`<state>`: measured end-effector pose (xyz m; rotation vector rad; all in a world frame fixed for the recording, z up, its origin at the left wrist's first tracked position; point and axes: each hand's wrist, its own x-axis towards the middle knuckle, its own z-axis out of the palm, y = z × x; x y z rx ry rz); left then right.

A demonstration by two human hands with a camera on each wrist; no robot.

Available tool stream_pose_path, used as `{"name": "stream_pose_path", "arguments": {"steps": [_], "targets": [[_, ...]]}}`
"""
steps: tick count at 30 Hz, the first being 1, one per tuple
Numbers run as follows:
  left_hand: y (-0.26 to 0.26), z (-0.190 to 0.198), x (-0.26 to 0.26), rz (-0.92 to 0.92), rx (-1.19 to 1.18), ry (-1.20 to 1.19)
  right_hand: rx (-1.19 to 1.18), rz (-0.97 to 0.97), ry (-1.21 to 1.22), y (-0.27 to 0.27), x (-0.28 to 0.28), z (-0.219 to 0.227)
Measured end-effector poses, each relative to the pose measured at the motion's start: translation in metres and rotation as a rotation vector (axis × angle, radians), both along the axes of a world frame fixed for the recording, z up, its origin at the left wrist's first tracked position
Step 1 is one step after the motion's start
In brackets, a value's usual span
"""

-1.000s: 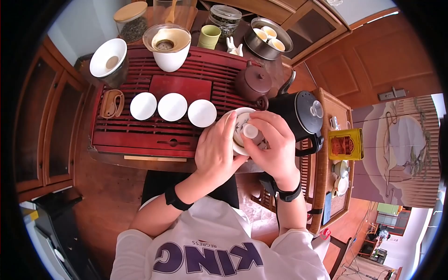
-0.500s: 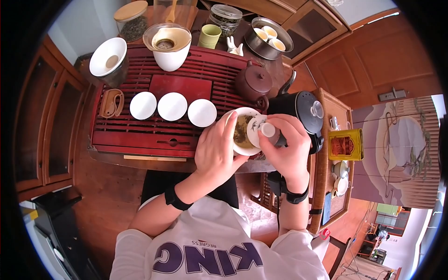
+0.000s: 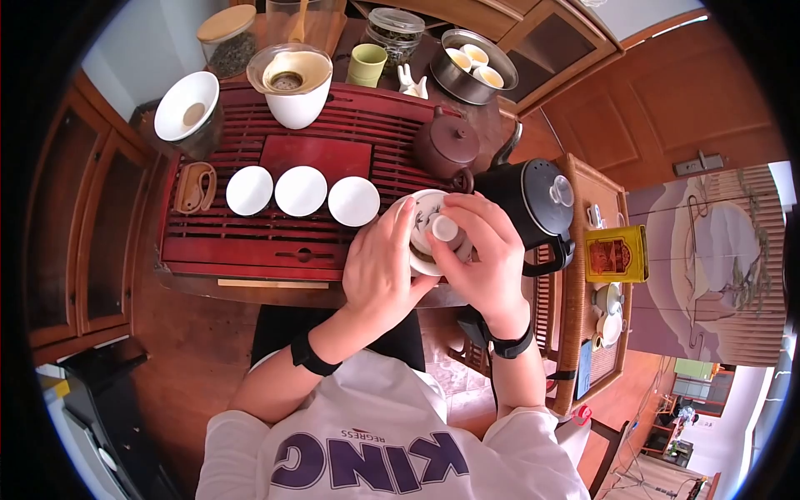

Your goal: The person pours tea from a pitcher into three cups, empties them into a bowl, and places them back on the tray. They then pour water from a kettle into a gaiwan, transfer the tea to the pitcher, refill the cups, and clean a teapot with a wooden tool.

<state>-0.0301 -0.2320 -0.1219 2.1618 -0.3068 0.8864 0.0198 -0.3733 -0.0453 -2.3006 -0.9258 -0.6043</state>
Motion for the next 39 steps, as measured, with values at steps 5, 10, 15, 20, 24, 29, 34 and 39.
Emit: {"name": "stream_pose_path", "arguments": {"steps": [5,10,15,20,24,29,34,39], "targets": [[0.001,0.002,-0.001,-0.013,-0.003,0.013,-0.03,-0.03,-0.053,-0.002,0.002,0.004],[0.001,0.003,-0.001,-0.011,-0.005,0.009,-0.018,-0.14,-0.004,-0.007,-0.002,0.012],[0.002,0.006,-0.001,-0.022,0.001,0.022,-0.006,-0.18,0.038,-0.014,-0.008,0.02],[0.002,0.002,-0.001,-0.019,0.005,0.009,0.028,-0.088,0.087,-0.003,-0.012,0.015],[0.001,-0.002,-0.001,-0.005,0.014,-0.002,0.028,-0.047,0.094,0.005,-0.013,0.008],[0.0,0.002,0.0,-0.001,0.002,-0.009,-0.017,-0.019,0.071,-0.001,-0.009,0.009],[0.001,0.002,0.0,0.009,0.001,-0.004,-0.048,-0.016,-0.014,-0.001,-0.004,0.007],[0.001,0.003,-0.001,0.016,-0.042,0.046,-0.012,-0.057,-0.036,-0.007,-0.001,0.007]]}}
